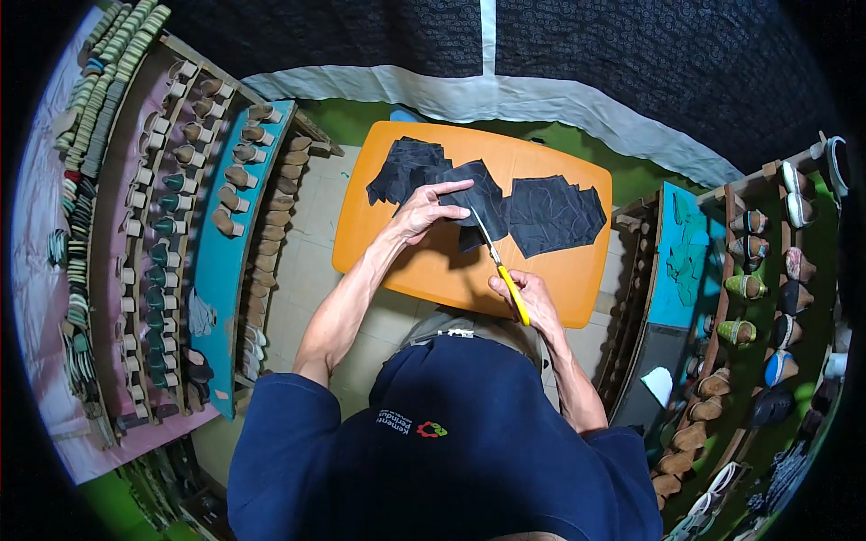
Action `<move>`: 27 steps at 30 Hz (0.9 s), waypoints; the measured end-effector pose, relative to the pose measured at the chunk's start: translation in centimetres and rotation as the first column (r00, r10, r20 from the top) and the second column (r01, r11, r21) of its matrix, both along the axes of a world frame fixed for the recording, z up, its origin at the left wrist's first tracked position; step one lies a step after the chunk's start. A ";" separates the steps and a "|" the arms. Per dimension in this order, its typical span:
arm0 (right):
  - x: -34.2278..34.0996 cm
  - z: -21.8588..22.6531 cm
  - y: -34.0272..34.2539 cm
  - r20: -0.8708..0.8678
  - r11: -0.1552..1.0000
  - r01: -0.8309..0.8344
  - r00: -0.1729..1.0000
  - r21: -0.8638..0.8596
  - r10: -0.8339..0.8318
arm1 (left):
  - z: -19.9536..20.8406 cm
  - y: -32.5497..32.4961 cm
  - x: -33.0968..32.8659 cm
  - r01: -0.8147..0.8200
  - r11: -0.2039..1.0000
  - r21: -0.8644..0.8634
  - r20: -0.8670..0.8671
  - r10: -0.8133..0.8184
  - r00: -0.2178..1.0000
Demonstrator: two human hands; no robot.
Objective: The person uses yellow-handled scissors to cut black fabric pieces on an orange table. They repeatedly pick up fabric, cut along edges, and place the cut pieces back on the table. The workspace includes shelves with shoe lasts and other materials.
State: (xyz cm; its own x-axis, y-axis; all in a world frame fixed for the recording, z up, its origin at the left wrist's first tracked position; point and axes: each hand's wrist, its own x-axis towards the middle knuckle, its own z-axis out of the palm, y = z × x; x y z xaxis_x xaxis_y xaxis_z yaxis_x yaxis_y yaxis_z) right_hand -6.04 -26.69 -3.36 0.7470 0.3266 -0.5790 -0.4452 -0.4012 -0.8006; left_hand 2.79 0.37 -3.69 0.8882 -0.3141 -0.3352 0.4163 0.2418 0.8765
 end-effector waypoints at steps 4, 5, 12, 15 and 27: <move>0.1 -0.7 0.5 0.006 1.000 -0.019 1.000 0.014 0.019 | -0.1 -0.3 -0.6 0.056 0.998 0.016 0.001 -0.056 0.998; 0.1 -0.8 0.7 0.007 1.000 -0.019 1.000 0.020 0.019 | -0.2 -0.5 -0.8 0.066 0.998 0.021 0.006 -0.066 0.998; 0.3 -0.1 0.9 0.011 0.999 -0.022 1.000 0.025 0.022 | -1.6 -0.4 -1.3 0.053 0.998 0.015 -0.005 -0.053 0.999; 0.2 -0.4 0.7 0.013 1.000 -0.009 1.000 0.024 0.009 | -0.8 -0.8 -1.3 0.018 0.996 -0.089 -0.008 -0.019 1.000; -0.1 -0.1 0.6 -0.021 0.998 -0.041 0.999 0.054 0.042 | 1.2 0.9 -0.6 0.154 0.986 0.061 -0.051 -0.151 0.987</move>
State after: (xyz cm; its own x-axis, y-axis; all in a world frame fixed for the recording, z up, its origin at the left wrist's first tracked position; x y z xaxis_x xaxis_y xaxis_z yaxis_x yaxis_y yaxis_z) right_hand -6.18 -26.11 -3.42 0.7193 0.3878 -0.5765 -0.4473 -0.3764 -0.8113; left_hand 2.18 1.23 -2.45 0.8148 -0.4208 -0.3987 0.4844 0.1164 0.8671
